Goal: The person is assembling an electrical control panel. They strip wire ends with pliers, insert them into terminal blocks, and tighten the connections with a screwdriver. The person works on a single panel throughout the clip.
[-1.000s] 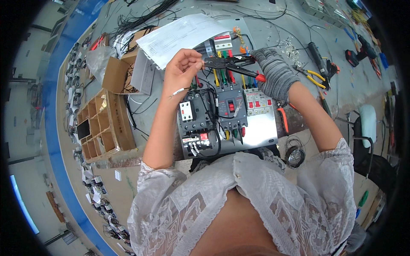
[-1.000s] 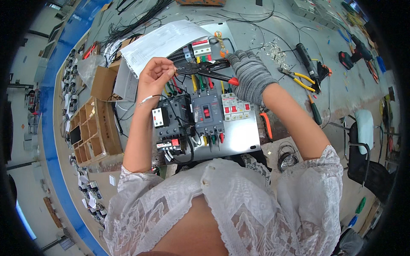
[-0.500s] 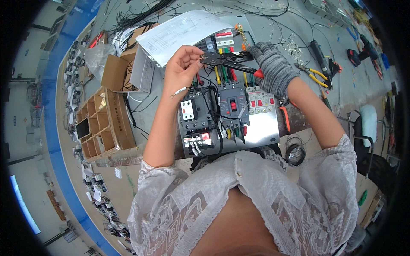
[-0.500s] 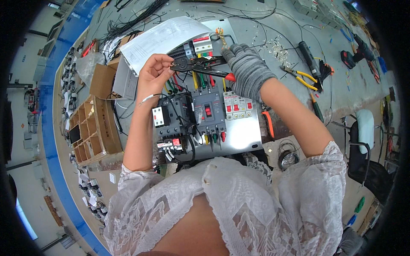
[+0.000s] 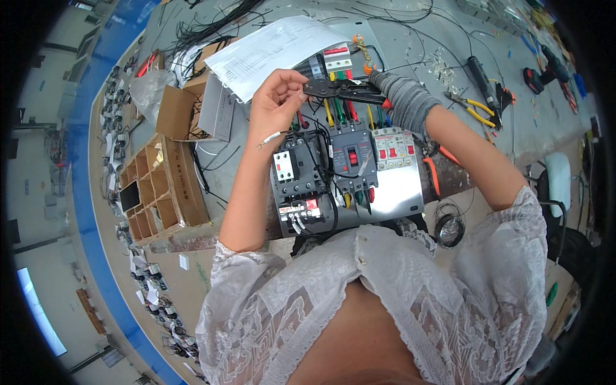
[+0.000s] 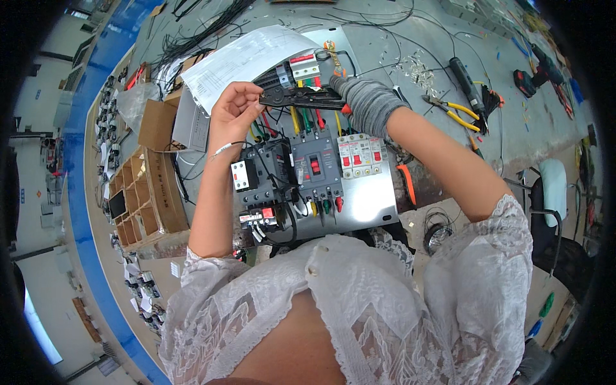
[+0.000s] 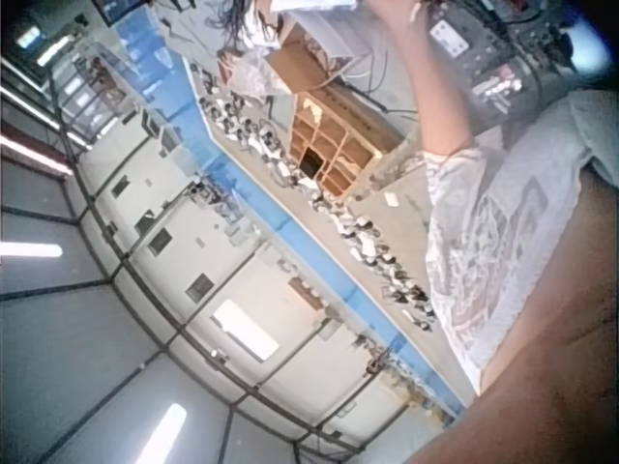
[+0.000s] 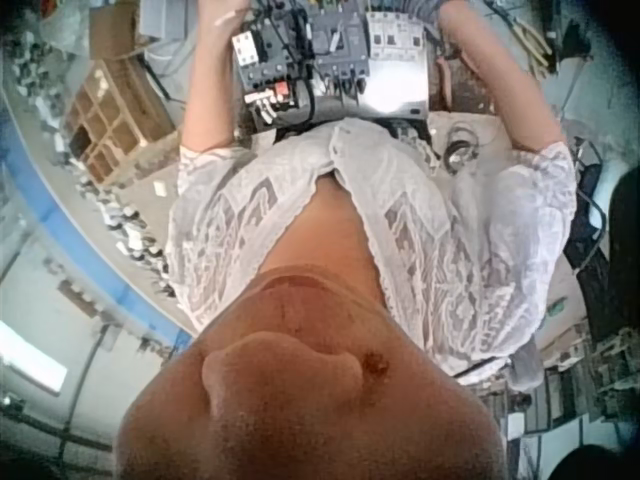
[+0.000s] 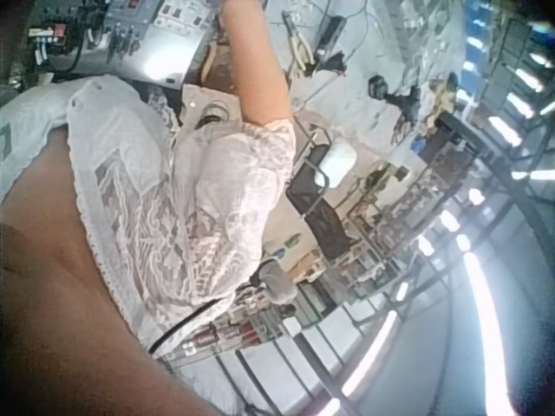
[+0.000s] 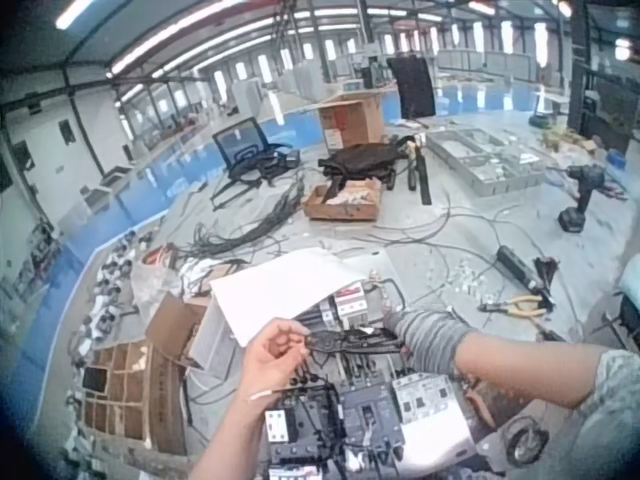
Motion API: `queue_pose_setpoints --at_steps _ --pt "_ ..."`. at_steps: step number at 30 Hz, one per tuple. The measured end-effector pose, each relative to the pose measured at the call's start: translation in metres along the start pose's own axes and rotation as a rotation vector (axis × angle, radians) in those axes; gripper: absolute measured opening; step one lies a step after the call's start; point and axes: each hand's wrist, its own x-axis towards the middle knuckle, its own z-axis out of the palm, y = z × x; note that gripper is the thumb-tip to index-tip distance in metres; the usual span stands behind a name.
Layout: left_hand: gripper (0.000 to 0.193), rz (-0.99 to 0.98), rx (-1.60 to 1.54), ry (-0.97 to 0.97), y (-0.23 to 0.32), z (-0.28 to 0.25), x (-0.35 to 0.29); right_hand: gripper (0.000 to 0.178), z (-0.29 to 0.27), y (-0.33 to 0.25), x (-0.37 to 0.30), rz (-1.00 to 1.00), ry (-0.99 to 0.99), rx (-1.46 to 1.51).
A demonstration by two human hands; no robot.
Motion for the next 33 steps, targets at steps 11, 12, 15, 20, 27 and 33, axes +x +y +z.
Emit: queue_pose_setpoints --at_steps 11,12,15,20,27,33 --pt "0.019 0.022 0.107 0.044 -0.003 -0.002 0.003 0.067 -0.003 0.001 0.002 -0.16 0.071 -0.22" --pt "0.019 0.002 0.088 0.036 -0.002 -0.002 0.003 0.068 -0.001 0.006 0.002 -0.247 0.172 -0.254" --pt "0.02 -0.072 0.056 0.008 0.004 -0.003 0.001 0.073 -0.033 -0.012 0.002 -0.188 0.042 -0.36" --pt "0.02 -0.16 0.053 -0.097 0.016 -0.006 0.007 0.079 -0.022 0.019 0.032 -0.42 0.187 -0.36" --pt "0.016 -0.175 0.004 -0.174 0.017 -0.012 0.008 0.069 -0.01 0.034 0.057 -0.635 0.305 -0.271" --pt "0.015 -0.182 -0.033 -0.216 0.017 -0.016 0.005 0.063 -0.02 0.025 0.058 -0.614 0.188 -0.212"
